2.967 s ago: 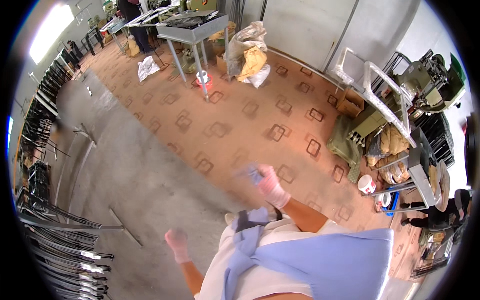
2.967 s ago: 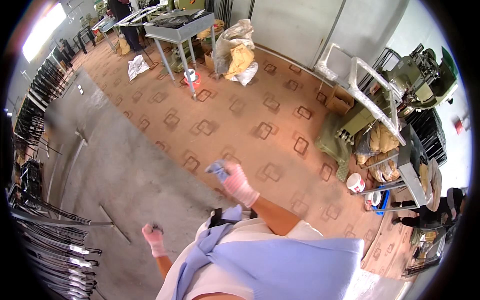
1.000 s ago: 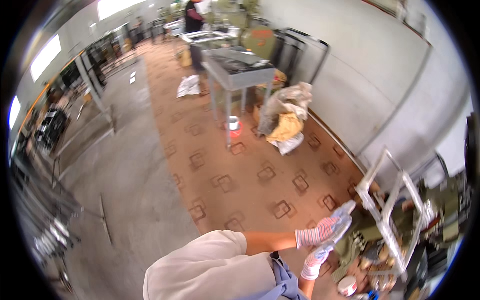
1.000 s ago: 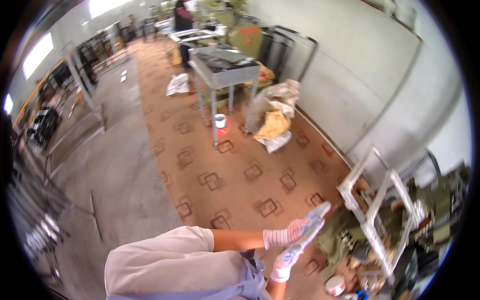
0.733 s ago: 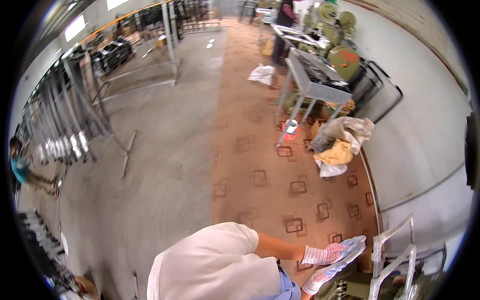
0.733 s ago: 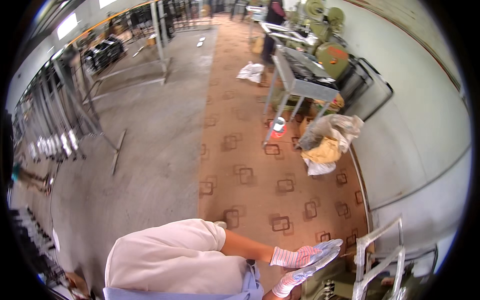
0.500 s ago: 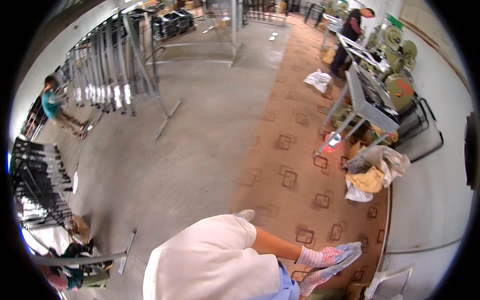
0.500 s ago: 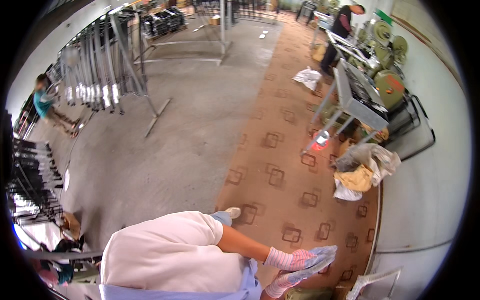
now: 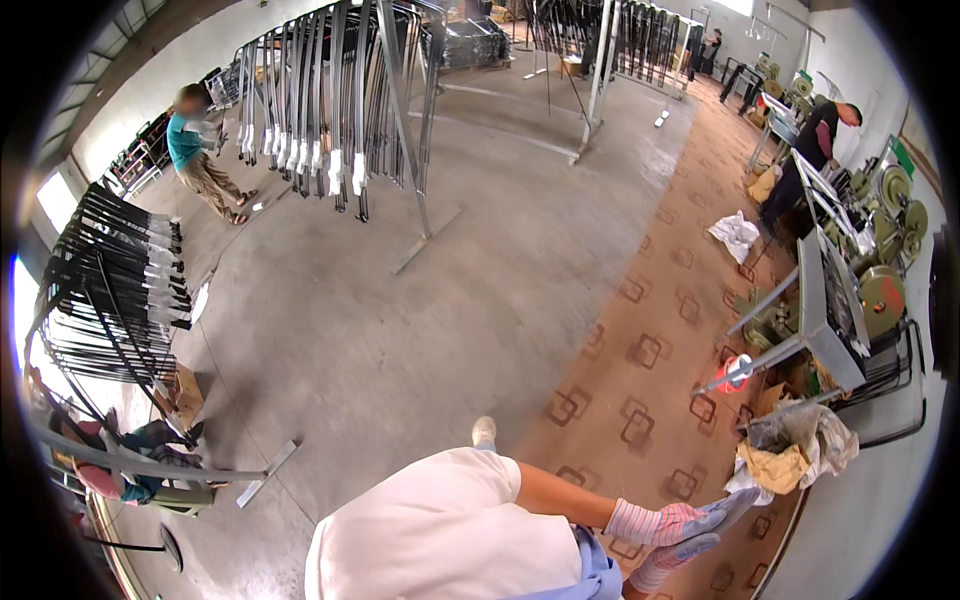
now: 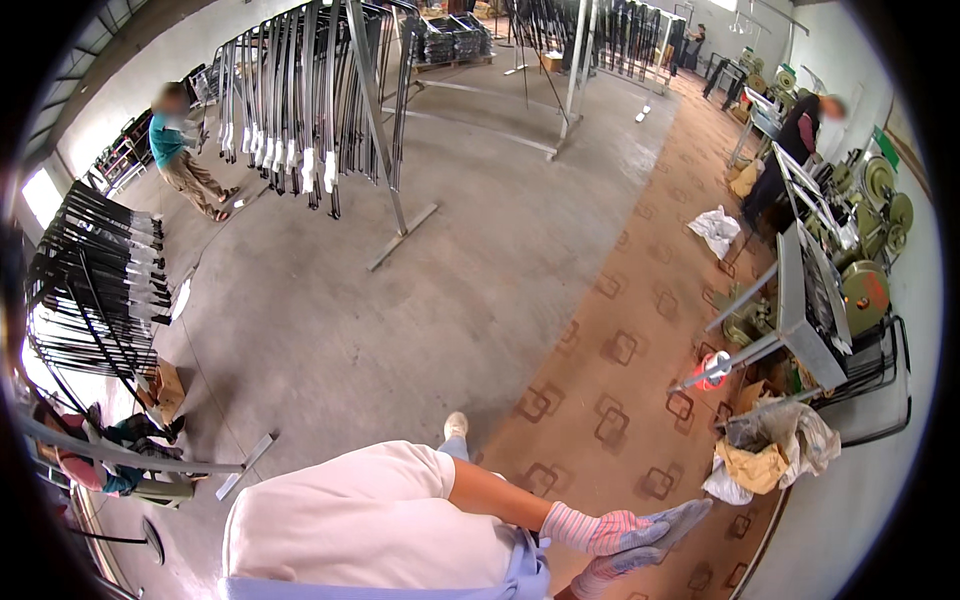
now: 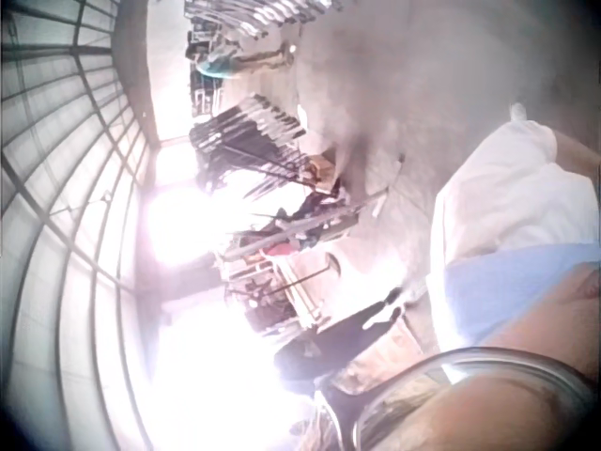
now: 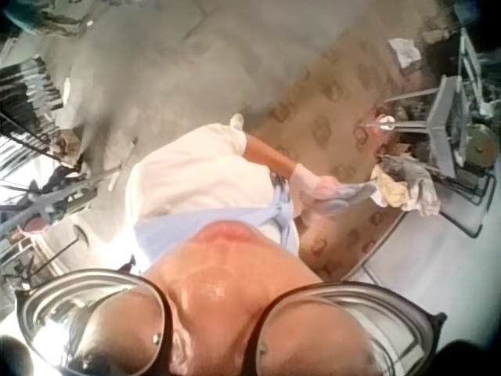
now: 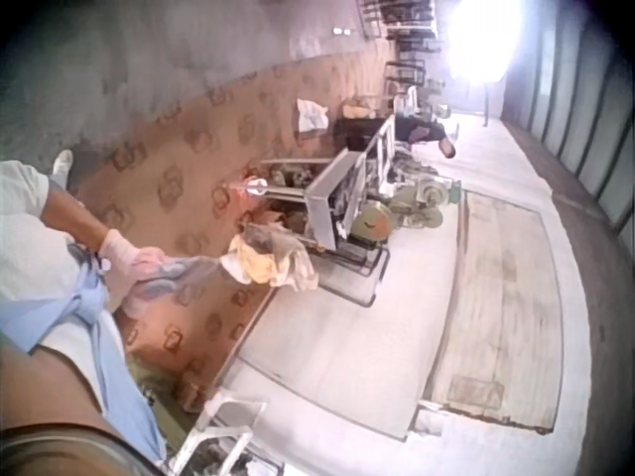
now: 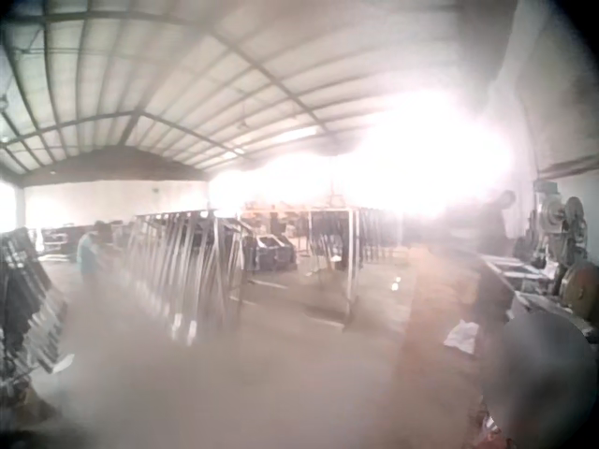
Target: The person picks up black metal chair frames from a stack and marks them with a marker. They handle the frames one at a time, writing on the metal before placing them back or moving to the next frame.
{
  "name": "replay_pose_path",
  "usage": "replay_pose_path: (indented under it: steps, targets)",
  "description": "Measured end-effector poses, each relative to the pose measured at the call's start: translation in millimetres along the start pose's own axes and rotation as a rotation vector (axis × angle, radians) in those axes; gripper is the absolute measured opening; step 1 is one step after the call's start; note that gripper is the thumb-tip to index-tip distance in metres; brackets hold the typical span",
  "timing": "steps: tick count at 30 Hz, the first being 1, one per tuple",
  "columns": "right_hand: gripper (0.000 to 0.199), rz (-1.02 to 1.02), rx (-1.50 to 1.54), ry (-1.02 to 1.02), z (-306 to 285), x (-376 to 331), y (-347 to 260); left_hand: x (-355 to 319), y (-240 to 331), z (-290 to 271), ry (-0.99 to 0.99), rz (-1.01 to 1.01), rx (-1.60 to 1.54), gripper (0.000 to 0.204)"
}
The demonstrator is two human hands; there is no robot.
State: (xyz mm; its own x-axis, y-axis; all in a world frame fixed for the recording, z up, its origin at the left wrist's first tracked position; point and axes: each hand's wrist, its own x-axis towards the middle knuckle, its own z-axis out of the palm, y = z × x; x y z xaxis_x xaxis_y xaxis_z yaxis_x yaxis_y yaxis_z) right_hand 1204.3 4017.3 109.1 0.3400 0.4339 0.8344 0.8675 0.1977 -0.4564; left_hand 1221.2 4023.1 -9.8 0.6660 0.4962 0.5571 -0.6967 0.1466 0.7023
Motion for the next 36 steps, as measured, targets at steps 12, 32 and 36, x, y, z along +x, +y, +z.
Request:
replay_pose_path:
  steps: [12, 32, 36]
  targets:
    - [0.052, -0.088, 0.231, -0.446, 237, 20, -84, -47, 299, -216, 0.239, -0.361, 0.205, 0.045]
    - [0.022, 1.107, 0.969, -0.563, 654, 113, 5, 36, 477, -589, 0.689, -0.398, 0.181, 0.047]
    - [0.018, 0.808, 0.735, -0.806, 742, 197, -53, 48, 522, -678, 0.833, -0.317, 0.229, 0.042]
